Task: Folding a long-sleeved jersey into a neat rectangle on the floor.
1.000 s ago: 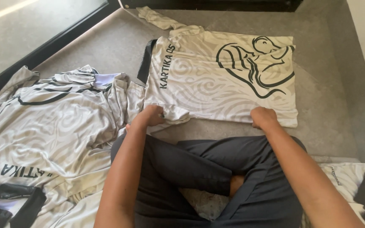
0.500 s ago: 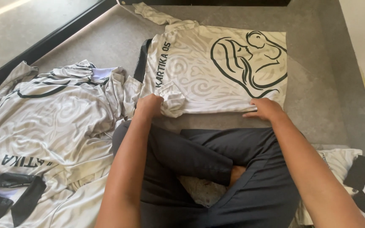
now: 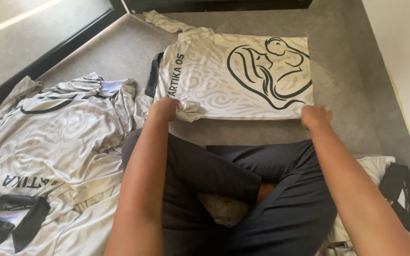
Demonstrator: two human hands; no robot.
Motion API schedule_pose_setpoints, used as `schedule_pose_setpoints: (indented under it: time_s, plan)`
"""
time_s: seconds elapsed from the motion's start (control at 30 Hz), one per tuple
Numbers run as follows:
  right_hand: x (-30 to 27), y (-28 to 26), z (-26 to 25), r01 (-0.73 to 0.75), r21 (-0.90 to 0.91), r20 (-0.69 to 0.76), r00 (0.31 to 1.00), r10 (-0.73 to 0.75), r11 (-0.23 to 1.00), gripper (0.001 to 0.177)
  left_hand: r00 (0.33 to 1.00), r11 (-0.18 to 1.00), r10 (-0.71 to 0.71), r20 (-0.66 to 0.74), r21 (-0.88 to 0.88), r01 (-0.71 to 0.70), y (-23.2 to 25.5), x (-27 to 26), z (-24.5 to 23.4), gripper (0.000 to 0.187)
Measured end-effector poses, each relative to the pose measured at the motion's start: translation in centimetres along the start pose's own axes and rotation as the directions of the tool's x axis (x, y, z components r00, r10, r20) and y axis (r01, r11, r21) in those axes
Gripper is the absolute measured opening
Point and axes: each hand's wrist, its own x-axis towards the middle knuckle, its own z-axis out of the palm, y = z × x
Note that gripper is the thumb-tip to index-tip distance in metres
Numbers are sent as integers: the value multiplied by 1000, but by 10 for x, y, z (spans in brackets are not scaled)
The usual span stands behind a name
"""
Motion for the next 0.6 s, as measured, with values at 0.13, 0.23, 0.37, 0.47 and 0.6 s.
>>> schedule_pose_setpoints:
  time_s: [0.13,0.23,0.37,0.47,0.6]
  plan:
    - [-40,2,-28,-22,40,-29,999,23,999,21,998,990,-58,10,126,57,-17,44,34,31]
    - [-40,2,-33,-58,55,68,996,54,997,21,994,966,-81,77,250,60,-23,44,39,30]
    - [-43,0,-32,-114,-4,226,968,112,994,27,980,981,-117,161,173,89,-37,36,52,38]
    - [-40,2,-37,-117,33,181,977,109,993,23,969,987,-119,218,136,90,-45,32,52,39]
    - [5,28,2,-136,272,72,990,121,953,19,976,994,-58,212,104,37,-56,39,54,44]
